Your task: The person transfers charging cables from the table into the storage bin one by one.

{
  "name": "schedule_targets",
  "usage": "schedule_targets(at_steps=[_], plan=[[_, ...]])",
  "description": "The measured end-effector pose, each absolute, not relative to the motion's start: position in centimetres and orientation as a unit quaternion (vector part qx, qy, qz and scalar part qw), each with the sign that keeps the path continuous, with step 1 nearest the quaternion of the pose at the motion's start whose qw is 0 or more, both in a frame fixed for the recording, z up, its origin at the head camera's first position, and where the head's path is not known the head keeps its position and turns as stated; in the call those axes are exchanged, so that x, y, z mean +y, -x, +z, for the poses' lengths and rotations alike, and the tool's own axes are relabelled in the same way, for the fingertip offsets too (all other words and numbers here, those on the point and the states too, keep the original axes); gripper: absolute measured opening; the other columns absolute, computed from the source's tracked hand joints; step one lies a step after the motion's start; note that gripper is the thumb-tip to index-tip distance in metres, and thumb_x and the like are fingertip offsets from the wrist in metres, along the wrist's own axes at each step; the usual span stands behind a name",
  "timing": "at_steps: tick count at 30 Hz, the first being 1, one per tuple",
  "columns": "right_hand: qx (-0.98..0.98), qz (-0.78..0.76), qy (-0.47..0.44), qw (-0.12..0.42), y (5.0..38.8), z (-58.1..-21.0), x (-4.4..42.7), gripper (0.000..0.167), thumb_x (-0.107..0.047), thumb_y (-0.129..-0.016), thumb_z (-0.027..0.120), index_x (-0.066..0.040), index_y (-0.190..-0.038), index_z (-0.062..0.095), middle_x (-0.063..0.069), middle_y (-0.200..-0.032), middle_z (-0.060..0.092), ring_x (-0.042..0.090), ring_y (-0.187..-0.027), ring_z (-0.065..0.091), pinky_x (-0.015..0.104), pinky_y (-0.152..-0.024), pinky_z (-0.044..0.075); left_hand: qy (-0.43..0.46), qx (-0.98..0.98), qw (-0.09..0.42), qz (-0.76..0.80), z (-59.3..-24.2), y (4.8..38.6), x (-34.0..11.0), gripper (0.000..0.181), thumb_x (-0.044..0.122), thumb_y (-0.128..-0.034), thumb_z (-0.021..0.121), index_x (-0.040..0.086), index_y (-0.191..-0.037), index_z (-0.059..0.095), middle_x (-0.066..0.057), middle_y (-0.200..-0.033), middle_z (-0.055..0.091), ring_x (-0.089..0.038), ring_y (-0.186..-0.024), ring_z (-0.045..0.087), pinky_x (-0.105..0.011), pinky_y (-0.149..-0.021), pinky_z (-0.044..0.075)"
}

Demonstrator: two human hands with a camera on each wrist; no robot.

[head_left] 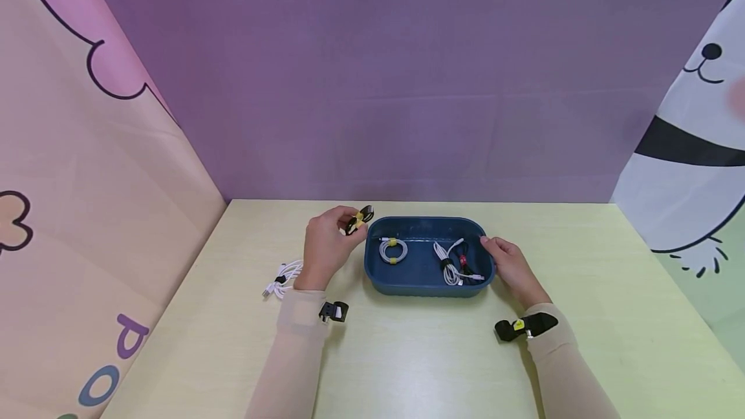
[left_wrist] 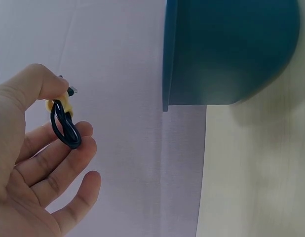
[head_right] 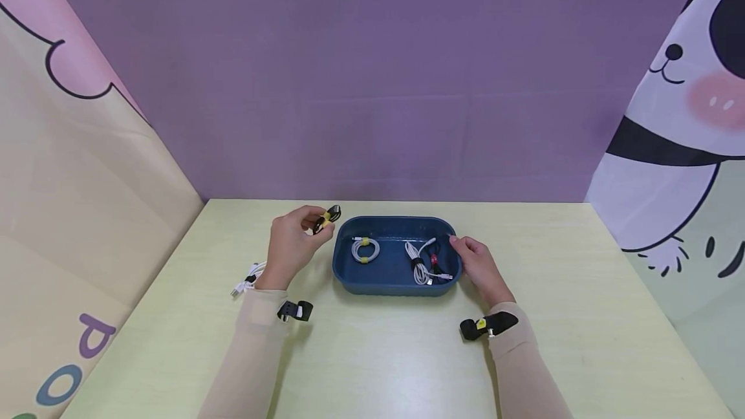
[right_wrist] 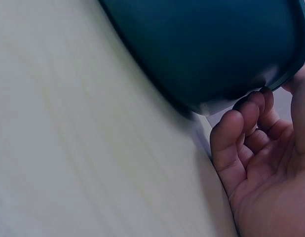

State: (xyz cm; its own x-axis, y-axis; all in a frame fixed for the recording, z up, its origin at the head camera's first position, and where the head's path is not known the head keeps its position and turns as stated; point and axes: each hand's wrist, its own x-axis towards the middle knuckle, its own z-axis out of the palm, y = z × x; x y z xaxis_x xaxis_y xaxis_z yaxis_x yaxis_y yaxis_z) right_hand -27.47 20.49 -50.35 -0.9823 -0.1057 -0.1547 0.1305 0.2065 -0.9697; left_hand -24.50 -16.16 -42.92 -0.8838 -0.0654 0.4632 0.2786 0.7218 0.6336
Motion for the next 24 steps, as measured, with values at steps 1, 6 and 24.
schedule_targets(at_steps=[1,6,24], plan=[[0.771,-0.630,-0.008,0.094,27.46,-50.35,20.48,0.039,-0.046,-0.106,0.050,-0.009,-0.095,0.058,-0.008,-0.072,0.052,0.009,-0.074,0.050,0.023,-0.070,0.042,0.060,-0.898,0.234,-0.369,-42.92,24.47,-16.13,0.029,0.022,-0.0859,0.078,0.007,-0.111,0.076,-0.008,-0.094,0.077,-0.022,-0.083,0.069,-0.035,-0.074,0.052],[0.773,-0.628,-0.007,0.094,27.40,-50.30,20.44,0.040,-0.046,-0.106,0.050,-0.009,-0.095,0.058,-0.009,-0.073,0.053,0.009,-0.074,0.051,0.022,-0.070,0.042,0.063,-0.899,0.229,-0.367,-42.85,24.34,-15.99,0.029,0.022,-0.0867,0.078,0.007,-0.111,0.076,-0.009,-0.096,0.077,-0.023,-0.085,0.069,-0.037,-0.076,0.052],[0.769,-0.632,-0.007,0.093,27.39,-50.48,20.49,0.041,-0.047,-0.106,0.050,-0.008,-0.097,0.059,-0.008,-0.073,0.053,0.009,-0.074,0.051,0.022,-0.070,0.043,0.075,-0.905,0.223,-0.354,-42.94,24.30,-15.51,0.029,0.023,-0.0874,0.079,0.008,-0.112,0.076,-0.008,-0.098,0.078,-0.023,-0.088,0.071,-0.040,-0.080,0.051]])
